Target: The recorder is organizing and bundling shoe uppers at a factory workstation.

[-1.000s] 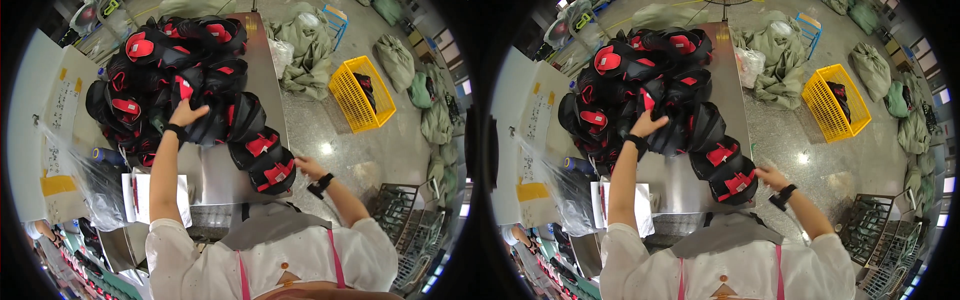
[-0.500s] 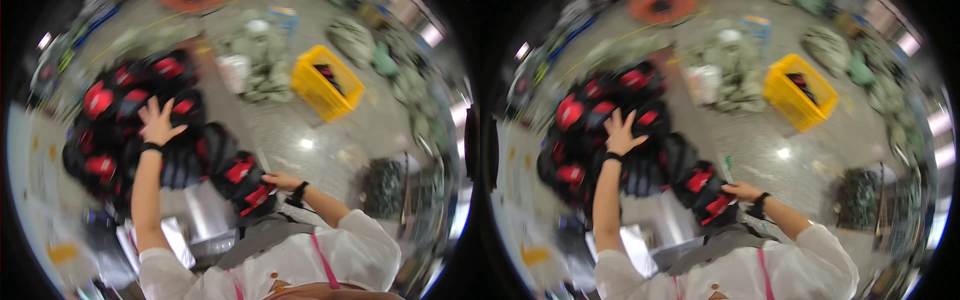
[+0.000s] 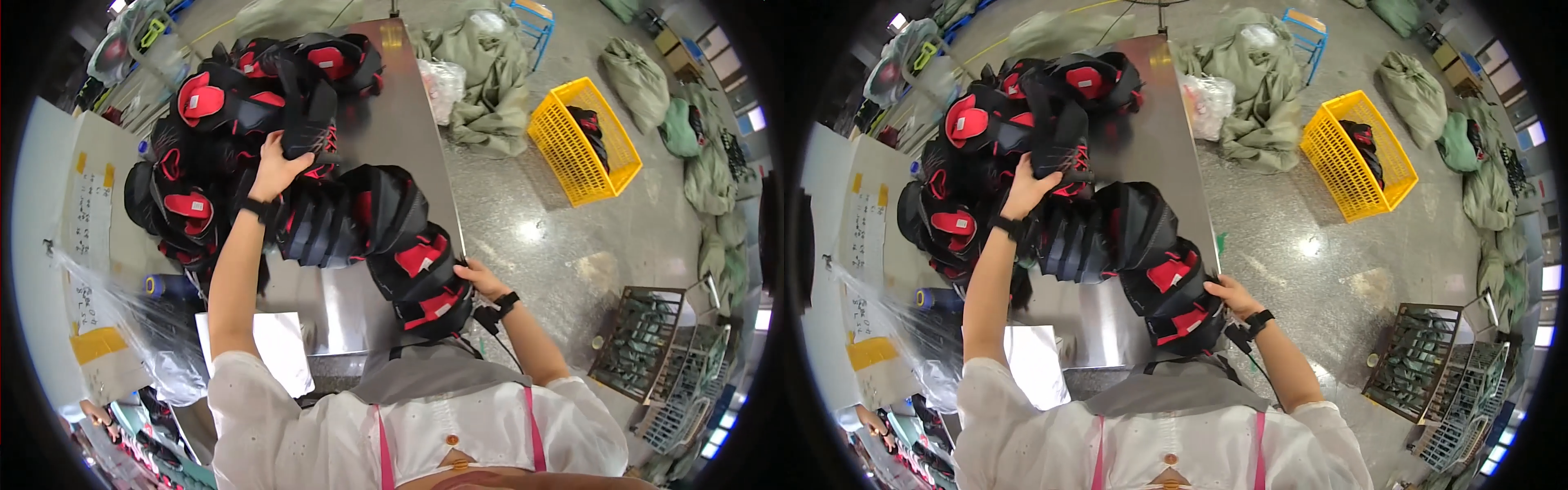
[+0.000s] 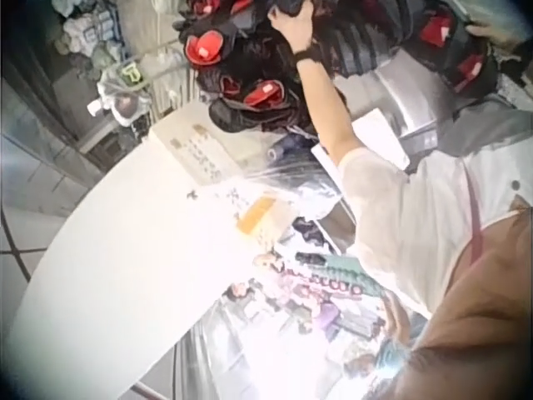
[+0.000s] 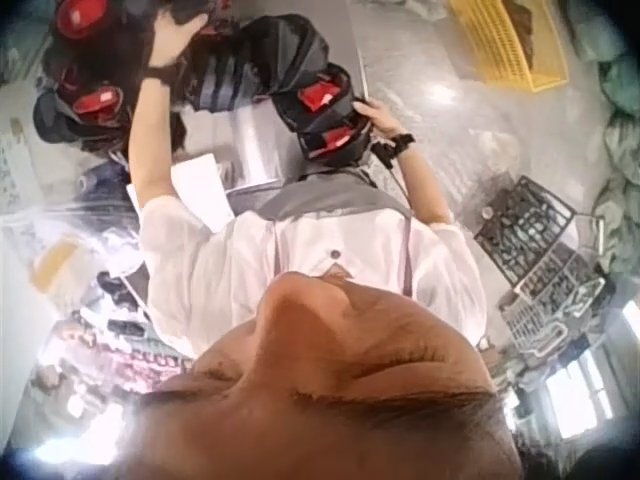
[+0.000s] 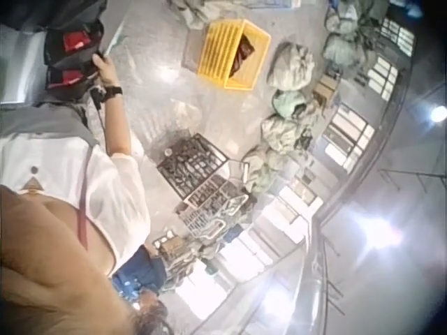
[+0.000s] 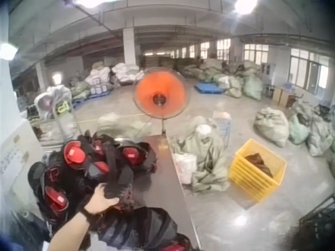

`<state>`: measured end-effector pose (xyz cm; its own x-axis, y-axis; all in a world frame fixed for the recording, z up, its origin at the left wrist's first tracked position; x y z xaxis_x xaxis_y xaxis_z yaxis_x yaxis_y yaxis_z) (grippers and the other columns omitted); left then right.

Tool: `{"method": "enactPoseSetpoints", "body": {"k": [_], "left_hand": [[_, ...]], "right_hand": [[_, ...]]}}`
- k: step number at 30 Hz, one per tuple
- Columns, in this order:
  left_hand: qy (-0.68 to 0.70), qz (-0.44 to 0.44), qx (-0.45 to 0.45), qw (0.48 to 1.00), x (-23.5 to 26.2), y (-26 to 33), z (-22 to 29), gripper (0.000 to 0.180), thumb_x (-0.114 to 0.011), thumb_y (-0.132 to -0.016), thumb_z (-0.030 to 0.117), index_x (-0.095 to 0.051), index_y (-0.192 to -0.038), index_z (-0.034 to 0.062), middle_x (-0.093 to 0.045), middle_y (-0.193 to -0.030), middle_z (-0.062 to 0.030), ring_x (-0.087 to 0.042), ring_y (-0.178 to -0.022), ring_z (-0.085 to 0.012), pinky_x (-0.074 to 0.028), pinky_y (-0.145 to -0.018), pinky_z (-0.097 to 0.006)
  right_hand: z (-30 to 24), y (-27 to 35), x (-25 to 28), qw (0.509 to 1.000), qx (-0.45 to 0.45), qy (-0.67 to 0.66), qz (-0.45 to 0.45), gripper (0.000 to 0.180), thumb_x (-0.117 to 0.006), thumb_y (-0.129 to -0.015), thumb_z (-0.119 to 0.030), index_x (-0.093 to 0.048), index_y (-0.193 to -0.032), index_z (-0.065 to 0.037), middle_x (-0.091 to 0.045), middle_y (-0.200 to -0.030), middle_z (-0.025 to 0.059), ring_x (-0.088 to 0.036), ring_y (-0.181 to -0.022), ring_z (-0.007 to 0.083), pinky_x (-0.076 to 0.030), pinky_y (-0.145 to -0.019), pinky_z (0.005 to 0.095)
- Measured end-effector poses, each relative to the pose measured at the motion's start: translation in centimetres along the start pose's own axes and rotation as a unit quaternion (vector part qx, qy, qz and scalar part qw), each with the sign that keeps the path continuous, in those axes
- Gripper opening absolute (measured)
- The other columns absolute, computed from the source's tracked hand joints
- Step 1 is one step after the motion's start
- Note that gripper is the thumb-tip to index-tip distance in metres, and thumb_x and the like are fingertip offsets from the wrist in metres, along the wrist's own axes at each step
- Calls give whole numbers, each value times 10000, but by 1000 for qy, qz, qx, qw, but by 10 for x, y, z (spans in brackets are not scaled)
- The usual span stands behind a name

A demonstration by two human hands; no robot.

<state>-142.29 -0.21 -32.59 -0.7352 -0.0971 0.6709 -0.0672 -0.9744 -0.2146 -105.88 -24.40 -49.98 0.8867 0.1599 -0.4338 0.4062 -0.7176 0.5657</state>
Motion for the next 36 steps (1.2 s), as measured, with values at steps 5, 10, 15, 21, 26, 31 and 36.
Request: {"method": "enactPoseSetpoints", "body": {"k": [5,10,15,21,26,31,36], "left_hand": [[285,135,51,948,89,75,87,342,-632,-726,82,-562,-1013,-92,-603,-982,-120,-572,-845,-159,-429,-835,-283],[-98,195,-107,970,141,109,152,342,-630,-628,1,-551,-961,-6,-580,-1088,-106,-533,-1003,-256,-426,-865,-349],[-450,40,38,891,40,93,69,374,-685,-601,200,-557,-936,91,-570,-1015,-48,-461,-1026,-256,-446,-692,-436],[-388,-34,132,911,-6,109,22,487,-686,-605,315,-565,-1033,114,-534,-1137,-18,-435,-1034,-254,-395,-771,-502],[-299,-68,224,925,-14,126,5,732,-726,-549,397,-462,-1156,84,-366,-1321,-58,-374,-1153,-375,-392,-791,-574],[-188,-47,222,956,-25,144,0,913,-795,-506,416,-378,-1215,19,-221,-1384,-154,-253,-1199,-514,-333,-963,-517],[-255,21,274,927,-37,132,9,808,-806,-501,393,-437,-1118,25,-285,-1331,-103,-215,-1197,-542,-457,-849,-485]], "right_hand": [[4,-7,6,999,-33,-2,-32,543,-599,-823,-332,-430,-1230,-14,-533,-1139,59,-497,-1041,144,-382,-914,282],[-10,-7,-7,998,-28,27,-40,523,-607,-817,-318,-443,-1224,-33,-538,-1122,34,-486,-1042,134,-360,-927,277],[-16,-13,-6,998,-25,32,-37,506,-617,-803,-268,-441,-1224,-50,-547,-1097,18,-498,-1006,131,-370,-908,274],[-57,-21,-17,1000,4,-10,-25,676,-638,-785,-239,-293,-1331,-38,-461,-1243,96,-485,-1100,184,-386,-944,334],[-80,-50,-16,990,-58,50,-122,715,-636,-792,-212,-238,-1364,-58,-432,-1277,82,-444,-1139,181,-348,-972,319],[-88,-74,-38,950,-80,151,-262,875,-708,-720,-270,-177,-1385,-66,-345,-1349,65,-353,-1209,182,-228,-1035,321],[-104,-97,-41,944,-85,116,-299,981,-713,-680,-245,-74,-1398,-45,-161,-1439,84,-161,-1315,183,-118,-1070,314]]}}
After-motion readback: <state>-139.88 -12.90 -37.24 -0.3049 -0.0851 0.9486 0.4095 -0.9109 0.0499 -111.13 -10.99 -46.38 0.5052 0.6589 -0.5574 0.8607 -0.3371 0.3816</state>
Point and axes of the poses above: each hand's wrist, its own y-axis away from the middle knuckle, its own x-axis out of the back of the hand, z = x × y, the point moved 8 cm from there along -y, towards the middle knuckle
